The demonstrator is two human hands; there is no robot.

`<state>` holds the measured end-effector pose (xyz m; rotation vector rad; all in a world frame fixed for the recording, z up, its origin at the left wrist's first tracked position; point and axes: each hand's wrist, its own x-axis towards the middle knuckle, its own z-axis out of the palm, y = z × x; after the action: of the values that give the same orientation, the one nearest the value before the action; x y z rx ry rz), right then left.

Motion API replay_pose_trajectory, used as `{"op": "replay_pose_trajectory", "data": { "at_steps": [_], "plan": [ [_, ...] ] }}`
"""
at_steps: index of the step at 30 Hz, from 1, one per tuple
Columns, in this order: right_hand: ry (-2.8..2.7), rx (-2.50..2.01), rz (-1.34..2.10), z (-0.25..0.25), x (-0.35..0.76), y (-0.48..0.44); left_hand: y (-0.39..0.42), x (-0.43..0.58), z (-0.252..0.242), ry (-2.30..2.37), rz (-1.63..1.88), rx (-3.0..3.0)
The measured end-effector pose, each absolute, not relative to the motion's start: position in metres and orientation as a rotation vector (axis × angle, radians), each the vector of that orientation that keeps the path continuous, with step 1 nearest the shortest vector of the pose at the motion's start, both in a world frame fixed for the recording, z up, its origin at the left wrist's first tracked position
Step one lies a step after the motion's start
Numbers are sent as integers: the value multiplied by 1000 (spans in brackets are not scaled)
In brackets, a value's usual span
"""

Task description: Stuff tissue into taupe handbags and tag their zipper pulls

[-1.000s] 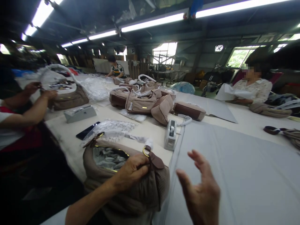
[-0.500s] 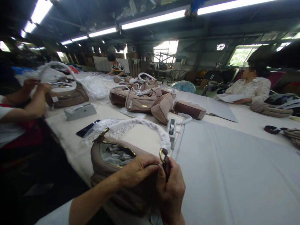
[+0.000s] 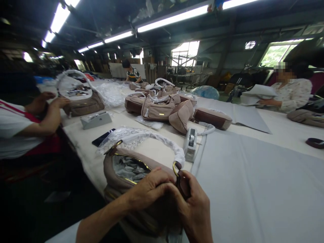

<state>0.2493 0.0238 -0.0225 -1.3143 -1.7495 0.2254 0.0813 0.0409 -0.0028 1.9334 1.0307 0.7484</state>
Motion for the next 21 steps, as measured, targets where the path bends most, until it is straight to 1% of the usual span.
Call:
{"op": "replay_pose_trajectory", "data": {
  "at_steps": [2, 4, 10, 15, 21],
  "plan": [
    [-1792, -1360, 373, -13, 252, 23, 41, 83, -2, 1019, 764, 1871],
    [-1757, -1436, 392, -9, 250, 19, 41, 85, 0, 1021, 791, 1846],
    [-1519, -1596, -2, -28, 230, 9, 36, 89, -6, 1044, 844, 2095],
    [-1385, -1593, -134, -26, 242, 12, 29, 76, -21, 1154, 816, 2272],
    [-1781, -1262, 126, -21, 301, 33, 40, 10, -26, 1456, 687, 2782]
  ]
}}
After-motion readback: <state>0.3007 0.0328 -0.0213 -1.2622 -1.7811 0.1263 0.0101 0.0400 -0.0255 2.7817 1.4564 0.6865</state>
